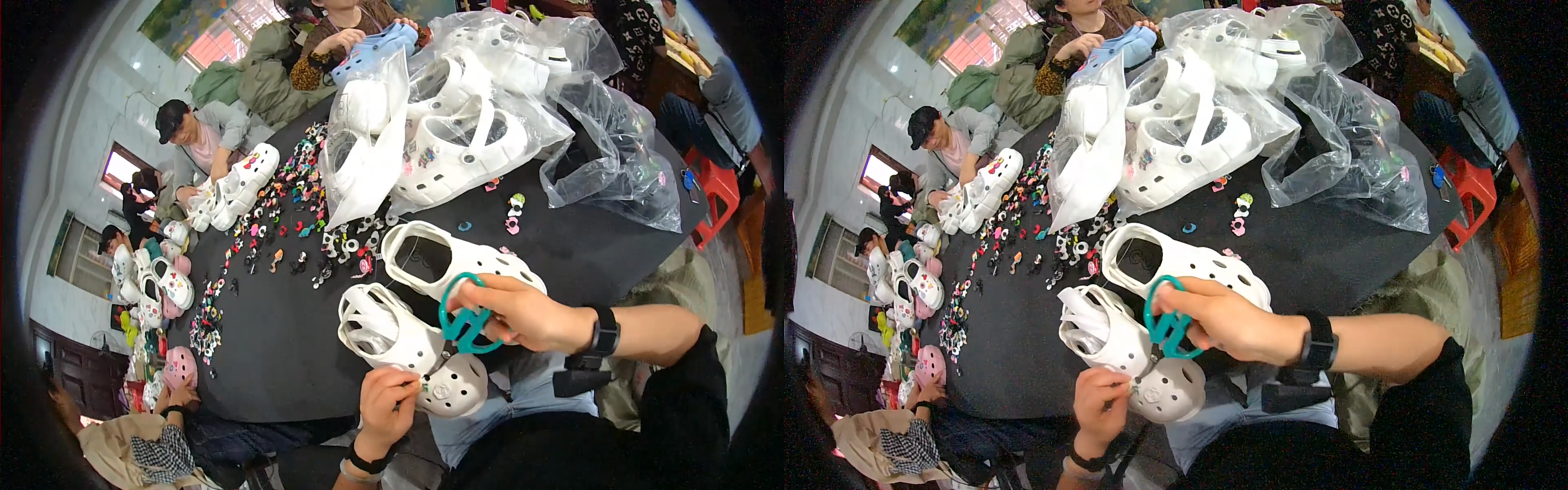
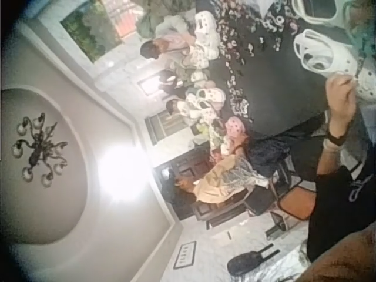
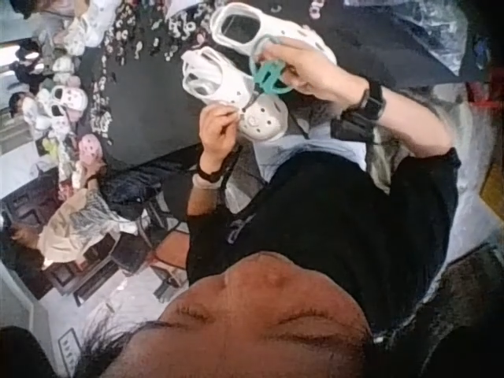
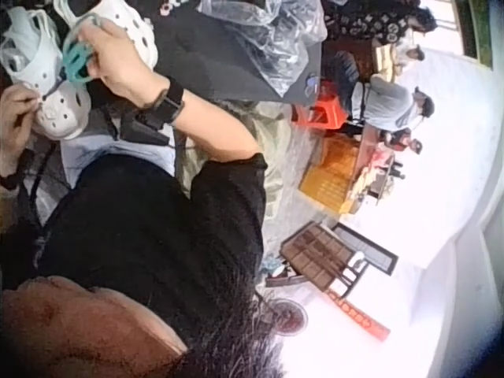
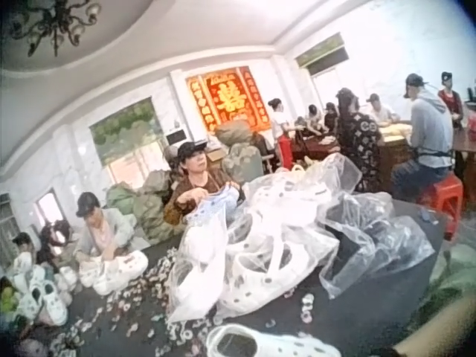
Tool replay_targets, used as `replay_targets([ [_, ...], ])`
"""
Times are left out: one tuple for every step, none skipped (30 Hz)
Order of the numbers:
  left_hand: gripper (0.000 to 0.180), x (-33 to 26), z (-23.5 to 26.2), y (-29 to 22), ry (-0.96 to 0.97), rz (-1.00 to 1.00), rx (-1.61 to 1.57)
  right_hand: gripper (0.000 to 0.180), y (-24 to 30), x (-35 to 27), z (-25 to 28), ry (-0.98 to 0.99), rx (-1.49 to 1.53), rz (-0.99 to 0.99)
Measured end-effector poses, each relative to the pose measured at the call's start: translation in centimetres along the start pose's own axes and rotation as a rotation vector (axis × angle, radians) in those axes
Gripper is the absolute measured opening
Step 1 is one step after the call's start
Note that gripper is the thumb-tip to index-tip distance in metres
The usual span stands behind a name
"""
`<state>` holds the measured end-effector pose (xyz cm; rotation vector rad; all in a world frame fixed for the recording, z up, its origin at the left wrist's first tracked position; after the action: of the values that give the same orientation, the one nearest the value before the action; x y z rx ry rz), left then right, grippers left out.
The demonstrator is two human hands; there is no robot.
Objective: Manually attaching decorative charms to white clog-style shoes.
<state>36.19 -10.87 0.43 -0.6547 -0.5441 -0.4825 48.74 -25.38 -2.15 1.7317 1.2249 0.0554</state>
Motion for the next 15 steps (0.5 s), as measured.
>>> replay_targets([
  [0.018,0.0,0.0,0.0,0.003,0.004,-0.002,0.031,-0.7,-0.4,0.0,-0.001,0.003,-0.004],
  [0.018,0.0,0.1,-0.1,0.002,0.003,0.005,0.030,-1.4,-0.9,0.5,-0.060,0.105,-0.002],
  [0.019,0.1,0.0,-0.1,0.002,0.001,0.010,0.030,-2.1,-1.6,1.0,-0.121,0.206,0.001],
  [0.019,-0.2,0.1,-0.1,0.006,0.004,0.008,0.029,-2.6,-2.7,0.6,-0.133,0.264,0.016],
  [0.019,-0.4,0.2,0.0,-0.010,-0.001,0.011,0.030,-3.5,-3.6,0.6,-0.185,0.296,0.024],
  [0.020,-0.5,0.3,0.0,-0.026,-0.005,0.015,0.032,-4.5,-4.2,0.5,-0.191,0.299,0.060],
  [0.020,-0.5,0.5,0.1,-0.028,-0.004,0.017,0.038,-5.4,-4.6,0.5,-0.191,0.300,0.093],
  [0.020,-0.3,0.5,-0.1,-0.008,-0.008,0.018,0.032,-5.8,-4.8,0.4,-0.130,0.269,0.144],
  [0.020,-0.2,0.7,-0.2,0.012,-0.012,0.021,0.032,-6.2,-4.5,0.8,-0.127,0.269,0.144],
  [0.020,-0.2,0.9,-0.1,0.011,-0.010,0.021,0.028,-2.4,-6.4,-0.5,-0.158,-0.302,0.594],
  [0.019,-0.3,1.8,0.7,-0.070,0.072,-0.100,0.024,-0.9,-9.1,-3.8,-0.172,-0.890,1.026],
  [0.018,-0.4,2.8,1.5,-0.153,0.154,-0.220,0.019,-1.5,-10.1,-5.0,-0.057,-1.109,1.022],
  [0.015,-0.5,4.2,2.0,-0.168,0.251,-0.179,0.022,-1.3,-11.0,-6.3,0.045,-1.306,1.051],
  [0.014,-0.5,5.5,3.1,-0.199,0.289,-0.190,0.025,-1.2,-12.0,-7.2,0.088,-1.385,1.104],
  [0.014,0.0,6.9,3.8,-0.239,0.314,-0.169,0.027,-1.2,-12.7,-8.1,0.133,-1.465,1.156],
])
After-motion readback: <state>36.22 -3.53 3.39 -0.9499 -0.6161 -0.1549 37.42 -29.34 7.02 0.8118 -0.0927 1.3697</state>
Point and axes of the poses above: each hand's wrist, its own x-axis towards the middle knuckle, its own z-axis out of the back of the hand, y = z × x, the point moved 9 cm from there along x, towards the middle knuckle, and after that the axes turned 9 degrees about -z, right-handed, at the moved point
